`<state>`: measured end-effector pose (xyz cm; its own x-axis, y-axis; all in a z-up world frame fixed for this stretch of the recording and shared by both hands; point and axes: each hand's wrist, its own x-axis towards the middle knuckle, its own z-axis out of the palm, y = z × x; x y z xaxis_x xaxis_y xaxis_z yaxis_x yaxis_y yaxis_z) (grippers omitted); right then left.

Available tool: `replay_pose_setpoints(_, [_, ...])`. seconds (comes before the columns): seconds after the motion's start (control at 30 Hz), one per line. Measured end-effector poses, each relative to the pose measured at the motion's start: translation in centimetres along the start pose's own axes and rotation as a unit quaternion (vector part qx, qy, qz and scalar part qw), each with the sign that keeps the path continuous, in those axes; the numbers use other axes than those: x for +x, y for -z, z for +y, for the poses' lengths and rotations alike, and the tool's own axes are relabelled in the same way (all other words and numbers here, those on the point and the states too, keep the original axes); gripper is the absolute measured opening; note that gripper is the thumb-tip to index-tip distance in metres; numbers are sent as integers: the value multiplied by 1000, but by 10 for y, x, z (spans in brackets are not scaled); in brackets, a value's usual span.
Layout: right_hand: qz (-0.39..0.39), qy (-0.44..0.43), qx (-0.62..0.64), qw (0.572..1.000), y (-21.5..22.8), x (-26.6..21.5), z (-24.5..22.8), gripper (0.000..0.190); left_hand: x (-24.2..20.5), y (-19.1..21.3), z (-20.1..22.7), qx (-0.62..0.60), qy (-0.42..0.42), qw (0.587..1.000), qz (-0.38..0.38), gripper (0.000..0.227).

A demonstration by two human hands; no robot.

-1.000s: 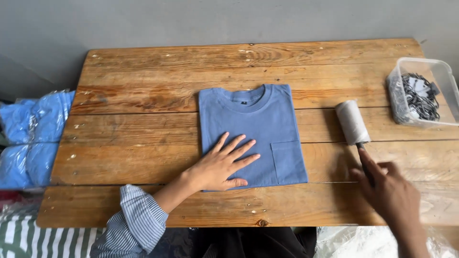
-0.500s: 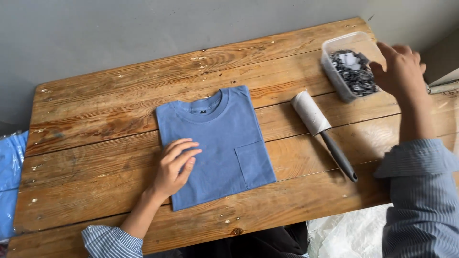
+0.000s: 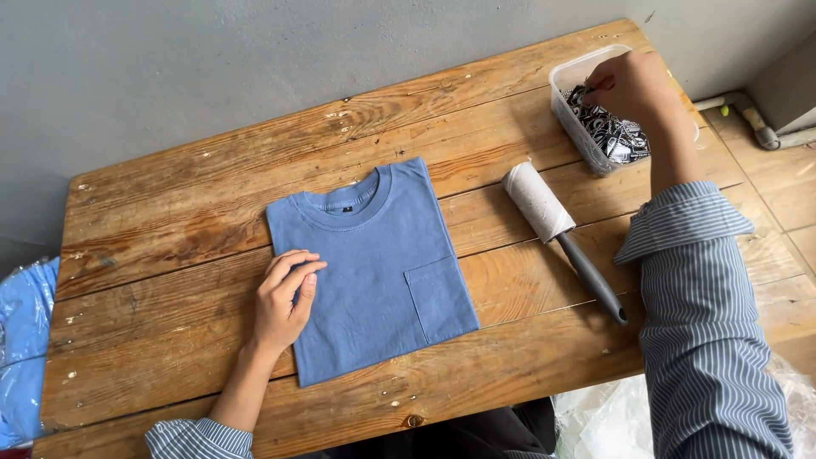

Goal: Folding a t-shirt, cleaning it with a lint roller, and packaging it in a plastic bag

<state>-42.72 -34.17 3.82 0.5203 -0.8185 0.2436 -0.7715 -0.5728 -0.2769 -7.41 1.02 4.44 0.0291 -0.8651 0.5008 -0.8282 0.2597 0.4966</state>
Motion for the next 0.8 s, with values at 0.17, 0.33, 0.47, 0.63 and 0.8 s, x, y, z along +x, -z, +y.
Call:
replay_pose_setpoints(0.17, [7,-43,125,991,33,-14,-10,32,2,-1,0,15,11,1000,-13,17])
replay_pose_setpoints(0.33, [-47,-66,191,978,45,-18,-17,41,2,-2,2,22,15,999,-26,16])
replay_pose_setpoints(0.47, [-55,-49,187,980,50,-21,-23,37,2,-2,0,29,15,999,-32,15])
replay_pose_setpoints(0.63, [-59,-20,191,980,43,-20,-17,51,1,-1,0,30,22,998,-40,15])
replay_pose_setpoints(0.8, [-77,-66,193,976,39,-19,-16,42,1,-2,-1,27,28,998,-45,15])
